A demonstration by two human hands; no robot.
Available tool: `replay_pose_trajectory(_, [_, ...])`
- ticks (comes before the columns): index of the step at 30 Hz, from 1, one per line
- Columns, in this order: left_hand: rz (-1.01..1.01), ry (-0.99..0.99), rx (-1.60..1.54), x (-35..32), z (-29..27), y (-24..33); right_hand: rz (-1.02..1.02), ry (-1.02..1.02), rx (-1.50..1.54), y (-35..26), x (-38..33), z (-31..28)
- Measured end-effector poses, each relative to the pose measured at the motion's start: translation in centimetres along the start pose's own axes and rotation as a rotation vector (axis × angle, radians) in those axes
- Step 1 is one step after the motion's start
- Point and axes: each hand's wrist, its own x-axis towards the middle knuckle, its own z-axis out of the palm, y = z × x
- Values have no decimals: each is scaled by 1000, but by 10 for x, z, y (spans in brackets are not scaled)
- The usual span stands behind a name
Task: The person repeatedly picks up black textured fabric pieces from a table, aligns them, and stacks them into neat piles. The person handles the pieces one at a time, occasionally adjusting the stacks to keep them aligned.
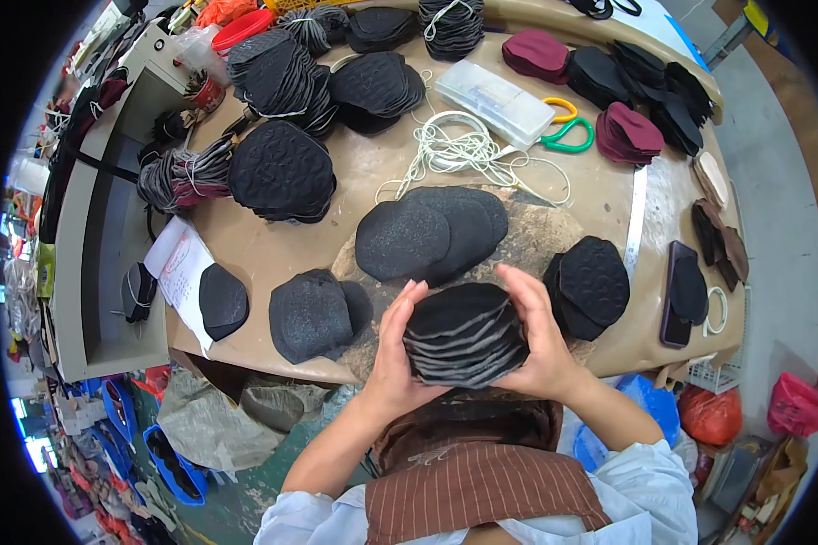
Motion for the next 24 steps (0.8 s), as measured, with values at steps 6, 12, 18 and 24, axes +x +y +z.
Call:
replay_pose_trajectory(6, [-94, 36, -59, 3, -4, -1, -144, -70, -164, -6, 14, 4])
replay_pose_trajectory(12, [-104, -26, -93, 7, -5, -8, -160, -139, -428, -27, 28, 4])
replay_pose_trajectory(18, [19, 32, -154, 18, -20, 5, -356, -18, -364, -35, 51, 8])
replay_pose_trajectory(24, [-414, -67, -173, 3, -51, 48, -441, -36, -193, -43, 49, 17])
